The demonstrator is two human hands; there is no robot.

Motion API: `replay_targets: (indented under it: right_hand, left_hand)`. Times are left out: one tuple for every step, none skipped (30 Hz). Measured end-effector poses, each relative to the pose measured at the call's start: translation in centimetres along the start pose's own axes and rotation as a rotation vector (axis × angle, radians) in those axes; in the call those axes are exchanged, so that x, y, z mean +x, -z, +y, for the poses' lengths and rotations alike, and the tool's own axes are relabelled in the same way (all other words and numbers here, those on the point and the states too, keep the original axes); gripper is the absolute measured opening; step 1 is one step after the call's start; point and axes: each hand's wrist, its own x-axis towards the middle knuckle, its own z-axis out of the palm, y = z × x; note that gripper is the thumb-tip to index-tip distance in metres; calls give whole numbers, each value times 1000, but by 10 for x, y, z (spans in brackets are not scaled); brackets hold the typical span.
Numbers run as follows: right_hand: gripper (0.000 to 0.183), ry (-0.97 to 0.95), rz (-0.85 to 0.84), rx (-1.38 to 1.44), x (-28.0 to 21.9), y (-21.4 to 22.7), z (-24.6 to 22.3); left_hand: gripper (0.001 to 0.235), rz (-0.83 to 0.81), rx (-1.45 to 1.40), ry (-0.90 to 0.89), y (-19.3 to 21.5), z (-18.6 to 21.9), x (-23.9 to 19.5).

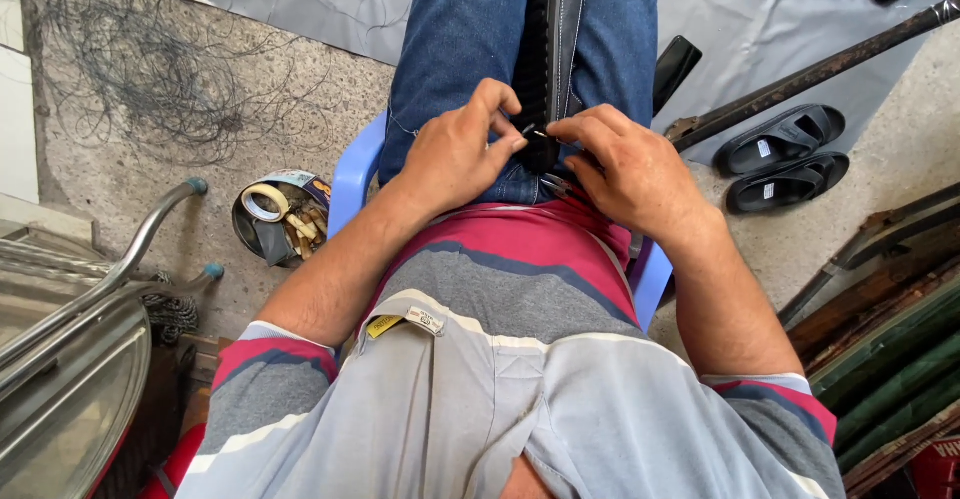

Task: The person sits on a low chair and sews a black sandal held on their lap using a needle and thread. They pull the thread through the sandal repeatedly, then use scissors to cut the thread before continuing to sew.

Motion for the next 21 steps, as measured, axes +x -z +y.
replay_targets:
  right_hand:
    - [28,-1,0,-1,0,0,0]
    - [27,5,27,-10,0,-1,0]
    - [25,9,51,-15,-2,-2,-1]
    - [25,5,48,-12,-6,-7,6]
    - [32,21,68,-37,-8,-12,13]
    - [39,36,88,-63,-11,-17,20]
    - [39,31,89,-63,-13,-17,21]
    - [41,46,103,-68,-14,-17,21]
    - [44,64,115,-73,-15,-17,22]
    - [44,61,112,-72,-21,-16,22]
    - [49,43,78,-72,-26,-15,24]
    - [54,26,43,-71,-31,-14,25]
    - [54,21,42,-70,-34,1,22]
    - [57,6,0,-27,-37,16,19]
    - [60,-5,-39,11,-38,32,17]
    - [60,-5,-37,7,-50,46,31]
    - [52,-11,114,-85,-64,59,44]
    - [45,-16,263,-178,-78,71,57]
    - [45,-19,265,-180,-88,71,73]
    - [34,-141,458,-193,-99,71,88]
    - [27,-253,655,-206,-107,72,104]
  left_hand:
    - [34,-1,-1,-1,-2,0,1]
    - [34,-35,-4,-16,-4,1,3]
    - [34,-72,-8,-26,-7,2,2]
    - [34,-77,-10,-23,-8,4,1]
    - [34,-98,-28,-39,-8,5,1]
    - [36,-119,-46,-55,-9,7,1]
    - [36,-124,-47,-57,-6,9,1]
    - [39,-120,-6,-70,-3,12,1]
    - [43,-114,33,-80,0,14,1]
    - [43,-116,31,-79,6,23,-1]
    - [46,-160,76,-99,14,32,-1]
    - [51,-203,122,-118,21,41,-2]
    - [51,-208,120,-118,22,39,-1]
    - [51,-232,114,-141,22,37,1]
    - [53,-250,109,-167,24,34,4]
    - [53,-248,110,-172,26,23,7]
    - [60,-216,175,-169,28,11,7]
    - [69,-185,240,-165,30,0,7]
    - [69,-187,241,-169,41,-3,5]
    - [66,-172,246,-136,52,-5,3]
    - [64,-152,251,-101,64,-7,0]
